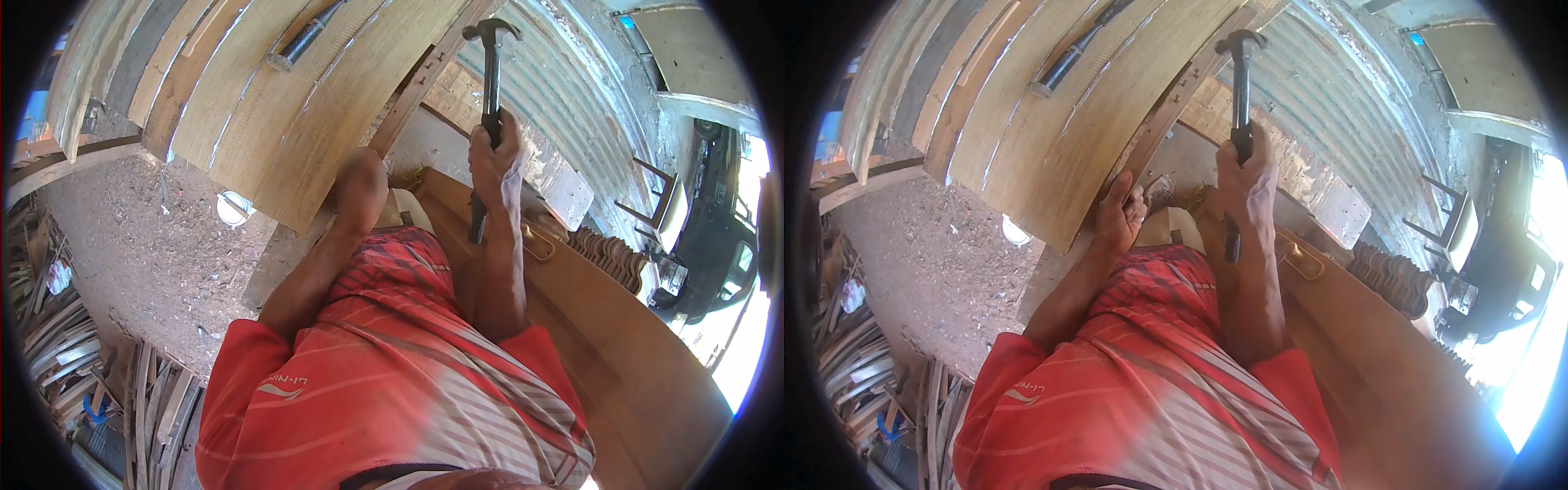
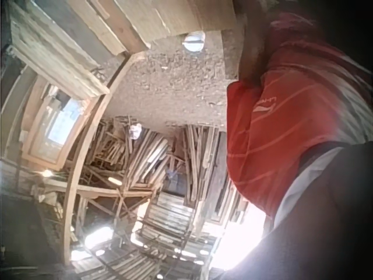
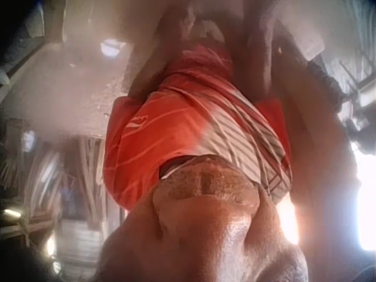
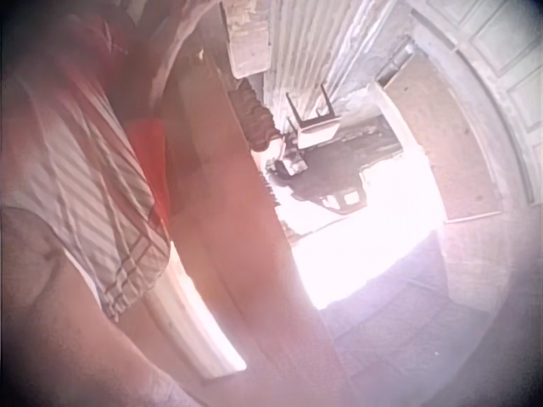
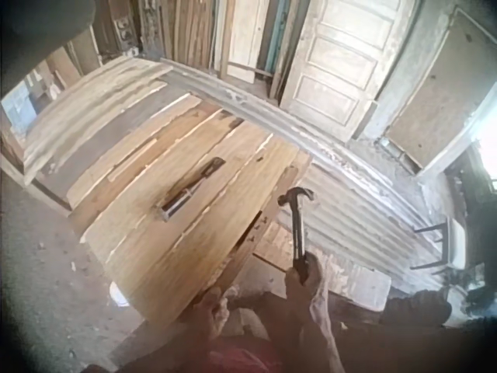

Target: The person pries a wooden strip from a board with a hammer, retrieves a wooden block from a scrap pile, and positions the block against the wooden planks while striking it with the hammer.

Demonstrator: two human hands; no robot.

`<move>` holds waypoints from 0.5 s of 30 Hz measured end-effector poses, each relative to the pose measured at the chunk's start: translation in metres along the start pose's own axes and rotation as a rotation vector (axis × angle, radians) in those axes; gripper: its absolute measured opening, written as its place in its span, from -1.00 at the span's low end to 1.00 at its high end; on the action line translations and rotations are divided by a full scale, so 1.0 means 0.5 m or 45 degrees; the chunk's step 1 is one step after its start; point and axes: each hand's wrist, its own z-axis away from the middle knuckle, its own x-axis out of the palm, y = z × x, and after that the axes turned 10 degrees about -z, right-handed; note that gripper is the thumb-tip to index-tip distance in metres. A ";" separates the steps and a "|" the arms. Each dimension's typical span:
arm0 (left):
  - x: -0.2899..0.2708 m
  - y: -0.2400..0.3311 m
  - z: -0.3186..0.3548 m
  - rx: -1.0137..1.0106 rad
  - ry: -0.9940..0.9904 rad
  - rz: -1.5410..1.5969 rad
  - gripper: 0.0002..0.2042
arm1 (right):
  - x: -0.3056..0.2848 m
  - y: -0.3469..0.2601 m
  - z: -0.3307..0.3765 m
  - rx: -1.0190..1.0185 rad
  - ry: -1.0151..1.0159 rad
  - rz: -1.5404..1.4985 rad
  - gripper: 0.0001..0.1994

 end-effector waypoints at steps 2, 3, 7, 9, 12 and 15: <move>-0.005 -0.002 0.001 -0.029 -0.031 -0.023 -0.68 | -0.005 -0.017 0.018 0.002 0.007 -0.030 -0.67; -0.007 -0.002 0.000 -0.015 -0.025 -0.008 -0.68 | -0.005 -0.041 0.024 0.110 -0.029 -0.128 -0.62; -0.015 -0.006 -0.003 0.023 -0.014 0.014 -0.68 | -0.009 -0.038 0.028 0.031 -0.058 -0.044 -0.52; -0.007 -0.006 -0.008 -0.004 -0.003 0.022 -0.68 | -0.008 -0.033 0.035 0.017 -0.048 0.008 -0.55; -0.004 -0.004 -0.008 0.014 -0.004 0.012 -0.69 | -0.013 -0.046 0.038 0.098 -0.067 -0.039 -0.58; -0.005 -0.004 -0.007 0.038 -0.011 0.002 -0.69 | -0.010 -0.046 0.036 0.086 -0.079 -0.091 -0.61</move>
